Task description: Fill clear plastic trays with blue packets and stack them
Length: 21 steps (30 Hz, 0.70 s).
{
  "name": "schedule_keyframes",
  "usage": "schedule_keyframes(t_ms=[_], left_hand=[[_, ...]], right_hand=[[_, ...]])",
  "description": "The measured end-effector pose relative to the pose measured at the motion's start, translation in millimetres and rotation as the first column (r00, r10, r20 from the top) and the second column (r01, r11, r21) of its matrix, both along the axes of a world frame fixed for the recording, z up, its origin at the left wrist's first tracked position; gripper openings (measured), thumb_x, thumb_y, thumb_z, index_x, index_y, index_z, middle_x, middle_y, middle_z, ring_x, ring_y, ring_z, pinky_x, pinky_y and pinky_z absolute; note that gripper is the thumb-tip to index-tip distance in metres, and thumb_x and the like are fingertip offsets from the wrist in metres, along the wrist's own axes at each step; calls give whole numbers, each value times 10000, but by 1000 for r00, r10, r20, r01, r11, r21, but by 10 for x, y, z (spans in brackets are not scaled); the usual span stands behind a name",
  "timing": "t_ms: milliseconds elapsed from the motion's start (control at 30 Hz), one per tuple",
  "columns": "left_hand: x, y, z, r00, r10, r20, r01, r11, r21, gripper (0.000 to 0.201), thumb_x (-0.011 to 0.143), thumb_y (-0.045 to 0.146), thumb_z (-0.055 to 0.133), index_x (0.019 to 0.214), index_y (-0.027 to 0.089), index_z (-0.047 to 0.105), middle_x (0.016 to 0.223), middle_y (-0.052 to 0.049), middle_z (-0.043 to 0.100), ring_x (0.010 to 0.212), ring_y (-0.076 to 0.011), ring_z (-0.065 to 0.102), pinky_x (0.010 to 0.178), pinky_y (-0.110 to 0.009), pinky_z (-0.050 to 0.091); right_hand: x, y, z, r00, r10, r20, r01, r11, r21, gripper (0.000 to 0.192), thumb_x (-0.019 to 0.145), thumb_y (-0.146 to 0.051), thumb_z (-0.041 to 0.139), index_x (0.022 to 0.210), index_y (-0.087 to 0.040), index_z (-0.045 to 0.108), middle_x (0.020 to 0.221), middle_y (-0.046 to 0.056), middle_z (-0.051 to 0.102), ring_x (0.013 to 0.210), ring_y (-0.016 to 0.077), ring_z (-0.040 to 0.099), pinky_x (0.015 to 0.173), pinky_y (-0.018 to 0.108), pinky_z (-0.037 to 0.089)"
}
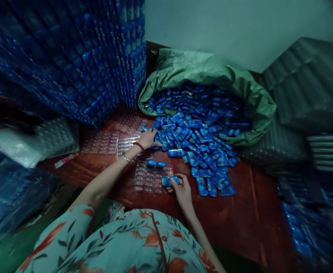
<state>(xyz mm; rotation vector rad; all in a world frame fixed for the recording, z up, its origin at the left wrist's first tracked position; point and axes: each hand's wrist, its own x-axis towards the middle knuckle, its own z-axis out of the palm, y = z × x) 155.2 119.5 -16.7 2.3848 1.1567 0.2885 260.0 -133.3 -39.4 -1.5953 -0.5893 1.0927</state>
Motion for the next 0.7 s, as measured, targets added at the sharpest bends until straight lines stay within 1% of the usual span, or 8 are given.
schedule_keyframes(t_ms=[100,167,300,367,433,533,633,700], left_hand=[[59,25,-55,999,-24,28,25,1000,-16,578,648,359,761,1134,155,524,1074,-116,548,961,-271,567,821,-366,463],[-14,-6,-39,989,-14,147,13,1000,12,436,728,273,690,1117,158,530,1068,-103,554,964,-245,566,845,-365,458],[-399,-212,99,884,92,458,-113,993,20,279,823,209,548,1101,178,529,1067,-70,591,995,-204,560,896,-358,444],[-663,-444,159,807,206,553,-212,976,-55,340,816,264,574,1139,184,506,1075,-61,596,970,-190,575,858,-330,466],[-909,-762,176,732,332,596,-311,940,-142,346,791,320,615,1098,184,528,1002,-43,611,901,-171,596,794,-296,489],[-1124,-1272,129,684,460,565,-419,883,-211,305,765,353,653,1005,184,568,915,-24,623,838,-159,606,747,-281,505],[-1109,-1608,49,706,415,574,-388,904,-177,231,790,327,638,959,182,577,881,-25,630,812,-155,610,736,-284,516],[-1029,-1678,-7,758,280,589,-294,953,-75,153,841,265,575,971,183,573,886,-35,629,819,-150,604,745,-282,514]], right_hand=[[-27,-69,63,995,37,93,-40,999,27,315,806,-420,553,1012,-209,443,694,-48,569,490,116,583,442,222,452],[-28,-53,134,957,91,276,-112,992,62,254,860,-345,495,1074,-213,462,786,-11,607,617,130,623,549,243,498],[-5,85,234,709,263,655,-440,890,118,262,886,-183,426,1120,-215,538,1091,80,609,1032,183,583,894,330,476],[12,138,238,580,305,756,-546,834,83,306,889,-141,398,1144,-210,553,1102,91,604,1053,187,569,920,337,467],[29,162,221,497,305,812,-578,814,48,320,892,-132,396,1159,-205,558,1063,92,613,1015,187,581,897,333,485],[52,179,194,477,259,840,-584,807,83,318,895,-134,408,1165,-202,562,1019,84,621,990,180,585,886,320,495],[62,217,196,440,239,866,-582,810,73,319,898,-126,401,1165,-183,565,1042,96,616,1016,187,574,911,329,482],[55,248,213,370,274,888,-592,806,-1,324,900,-120,388,1164,-178,566,1059,104,612,1031,199,568,917,343,475]])
